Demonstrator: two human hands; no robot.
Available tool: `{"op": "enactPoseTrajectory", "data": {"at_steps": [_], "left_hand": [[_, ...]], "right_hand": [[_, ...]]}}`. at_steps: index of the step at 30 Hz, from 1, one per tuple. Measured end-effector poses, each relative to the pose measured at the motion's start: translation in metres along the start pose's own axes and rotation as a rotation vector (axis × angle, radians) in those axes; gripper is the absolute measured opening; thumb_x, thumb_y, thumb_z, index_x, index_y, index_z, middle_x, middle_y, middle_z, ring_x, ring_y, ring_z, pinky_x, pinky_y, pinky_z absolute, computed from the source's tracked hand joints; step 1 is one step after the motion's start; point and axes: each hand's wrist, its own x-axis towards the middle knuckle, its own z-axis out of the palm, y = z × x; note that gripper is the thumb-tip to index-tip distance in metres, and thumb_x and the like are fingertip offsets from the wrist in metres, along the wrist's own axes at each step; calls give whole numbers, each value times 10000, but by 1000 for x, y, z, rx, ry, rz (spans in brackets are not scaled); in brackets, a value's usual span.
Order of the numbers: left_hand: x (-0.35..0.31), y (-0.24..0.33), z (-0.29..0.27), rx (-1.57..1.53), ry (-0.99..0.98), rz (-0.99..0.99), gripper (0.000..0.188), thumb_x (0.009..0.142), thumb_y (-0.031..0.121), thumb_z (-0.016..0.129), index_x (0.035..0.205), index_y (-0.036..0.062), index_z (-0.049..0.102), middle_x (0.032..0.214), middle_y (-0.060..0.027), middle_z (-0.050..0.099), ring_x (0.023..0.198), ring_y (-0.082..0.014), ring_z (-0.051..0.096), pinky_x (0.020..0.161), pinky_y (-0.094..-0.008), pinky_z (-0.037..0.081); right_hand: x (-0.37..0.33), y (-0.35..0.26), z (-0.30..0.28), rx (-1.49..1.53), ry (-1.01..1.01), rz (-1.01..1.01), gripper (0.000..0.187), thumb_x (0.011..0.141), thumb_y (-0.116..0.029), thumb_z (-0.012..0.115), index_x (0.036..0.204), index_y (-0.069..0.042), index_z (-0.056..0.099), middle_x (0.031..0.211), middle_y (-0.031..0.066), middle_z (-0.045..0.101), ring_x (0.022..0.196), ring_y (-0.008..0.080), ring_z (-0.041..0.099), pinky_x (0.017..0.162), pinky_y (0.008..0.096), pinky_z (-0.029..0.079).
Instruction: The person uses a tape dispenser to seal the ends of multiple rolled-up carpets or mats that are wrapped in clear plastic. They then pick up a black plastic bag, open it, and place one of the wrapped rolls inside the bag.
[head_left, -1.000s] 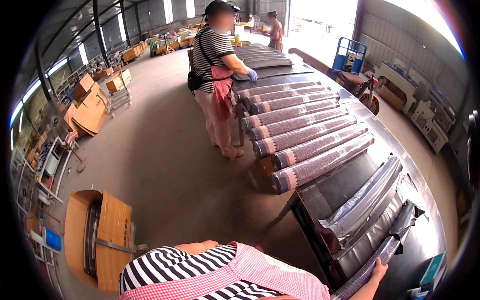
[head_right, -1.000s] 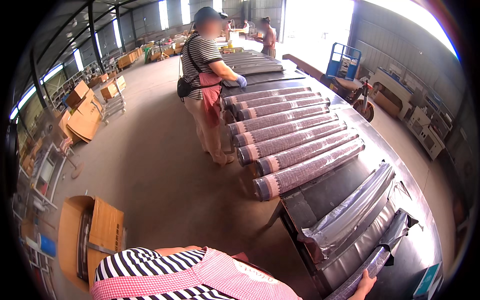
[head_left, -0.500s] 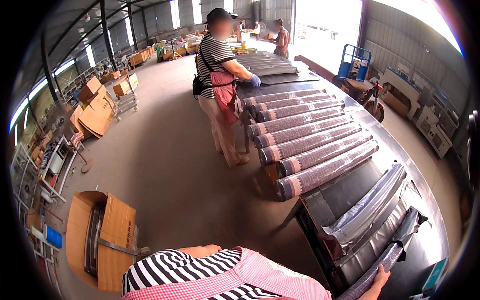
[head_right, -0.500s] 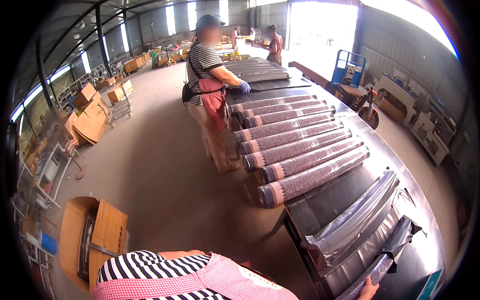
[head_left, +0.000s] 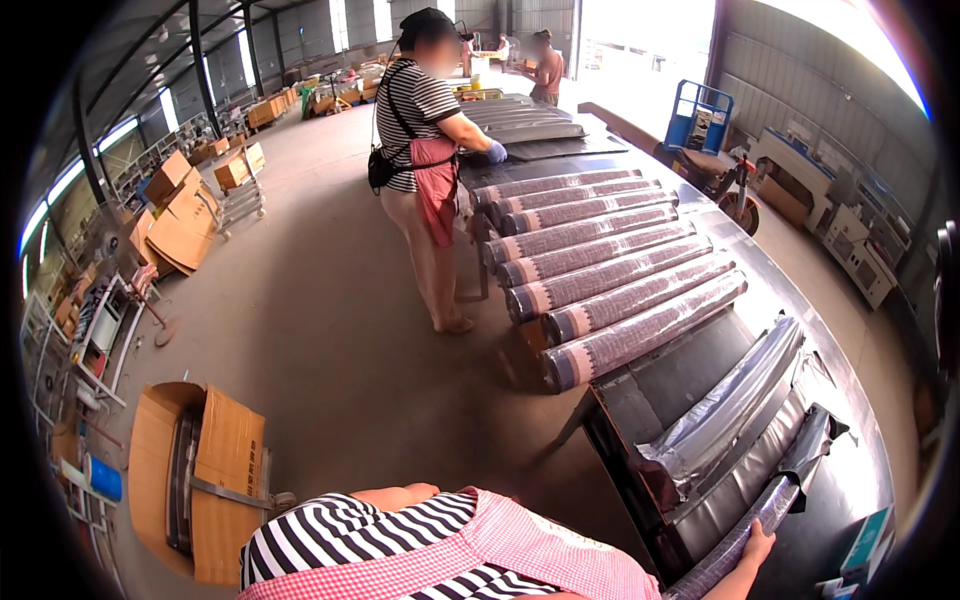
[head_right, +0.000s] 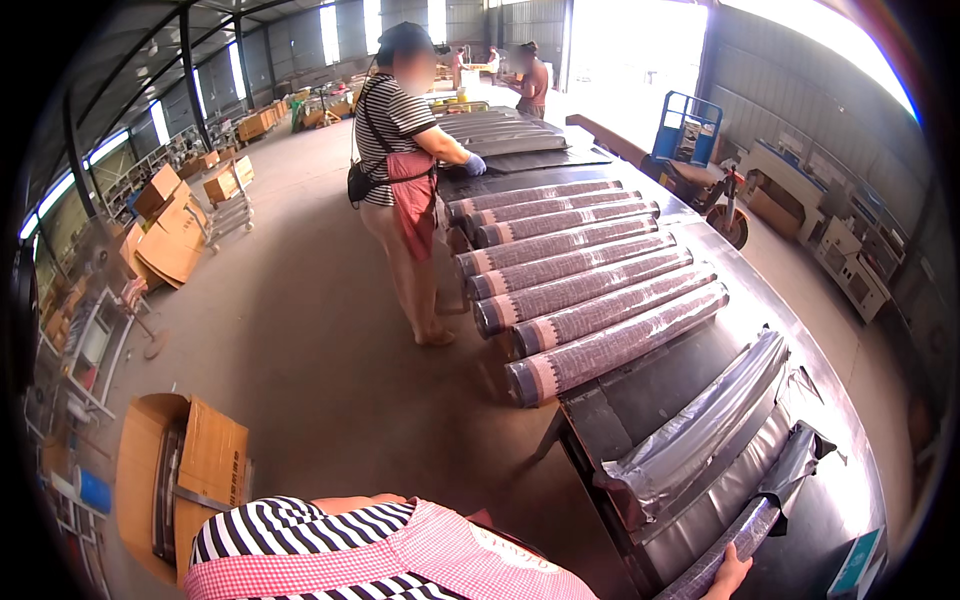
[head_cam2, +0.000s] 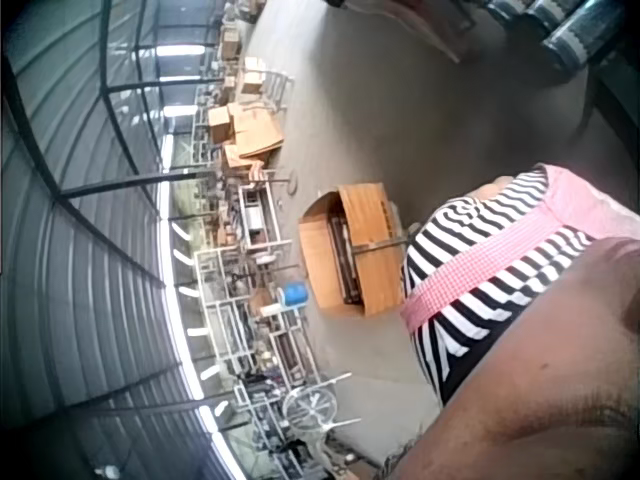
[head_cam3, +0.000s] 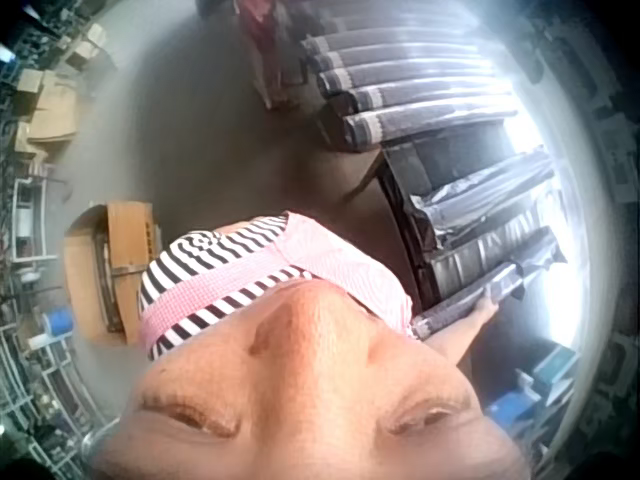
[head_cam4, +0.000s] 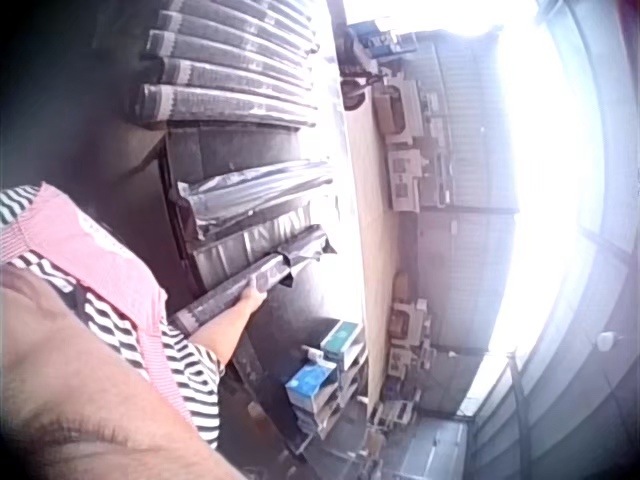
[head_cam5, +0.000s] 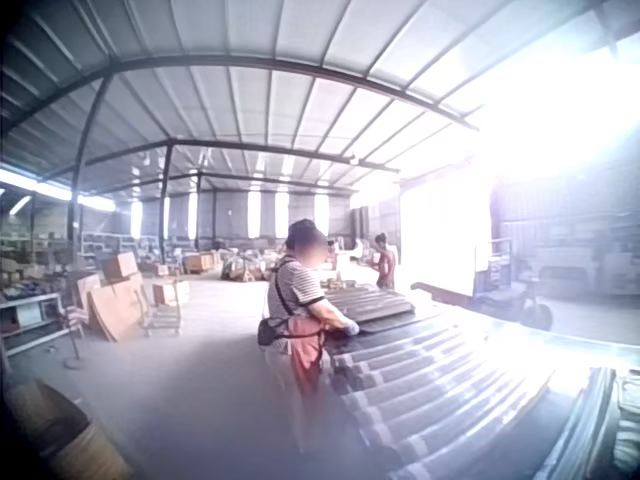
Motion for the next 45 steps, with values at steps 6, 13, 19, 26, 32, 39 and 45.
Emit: {"op": "enactPoseTrajectory", "data": {"at_steps": [6, 13, 19, 26, 32, 39, 45], "left_hand": [[6, -5, 2, 121, 6, 68, 352, 968, 258, 490, 1236, 143, 686, 1288, -99, 666, 1198, -259, 603, 1027, -395, 439], [14, -4, 6, 78, -23, 68, 347, 960, 259, 501, 1217, 128, 695, 1272, -106, 673, 1184, -262, 611, 1024, -397, 441], [8, 4, 9, -30, -30, 10, 344, 960, 265, 507, 1205, 124, 702, 1270, -104, 674, 1180, -253, 613, 1022, -400, 443], [13, -1, 7, 215, 9, 117, 348, 967, 280, 503, 1206, 125, 702, 1274, -113, 670, 1184, -257, 609, 1022, -403, 441], [16, 0, 8, 76, -25, 61, 346, 969, 275, 495, 1200, 128, 706, 1282, -112, 666, 1183, -253, 606, 1018, -403, 438], [11, 6, 0, -27, -31, 16, 347, 972, 265, 482, 1196, 129, 709, 1293, -107, 661, 1183, -245, 601, 1014, -400, 434], [-13, 24, 0, -102, -32, -38, 355, 974, 260, 481, 1212, 119, 703, 1296, -91, 661, 1192, -242, 598, 1024, -400, 432]], "right_hand": [[-13, -15, -9, -32, -39, 51, 910, 795, -352, 796, 1444, 129, 379, 1351, 276, 577, 1233, 353, 576, 1073, 390, 419], [-14, -16, -9, 36, -73, 45, 870, 810, -343, 789, 1438, 113, 396, 1318, 264, 603, 1199, 337, 600, 1051, 389, 438], [-18, -21, -12, -8, -48, 59, 880, 807, -353, 789, 1442, 111, 394, 1336, 268, 591, 1226, 347, 585, 1065, 391, 426], [-23, -27, -11, -48, -34, 52, 903, 803, -365, 791, 1452, 113, 384, 1368, 278, 566, 1258, 361, 561, 1083, 395, 412], [-25, -31, -12, -24, -38, 43, 901, 805, -360, 791, 1446, 123, 382, 1368, 284, 564, 1261, 360, 558, 1089, 390, 406], [-27, -27, -11, -35, -23, 58, 900, 805, -353, 790, 1448, 124, 379, 1365, 285, 566, 1258, 361, 561, 1087, 386, 405], [-23, -29, -15, -50, -46, 55, 914, 801, -361, 788, 1452, 128, 372, 1386, 292, 547, 1281, 364, 545, 1099, 383, 391]]}}
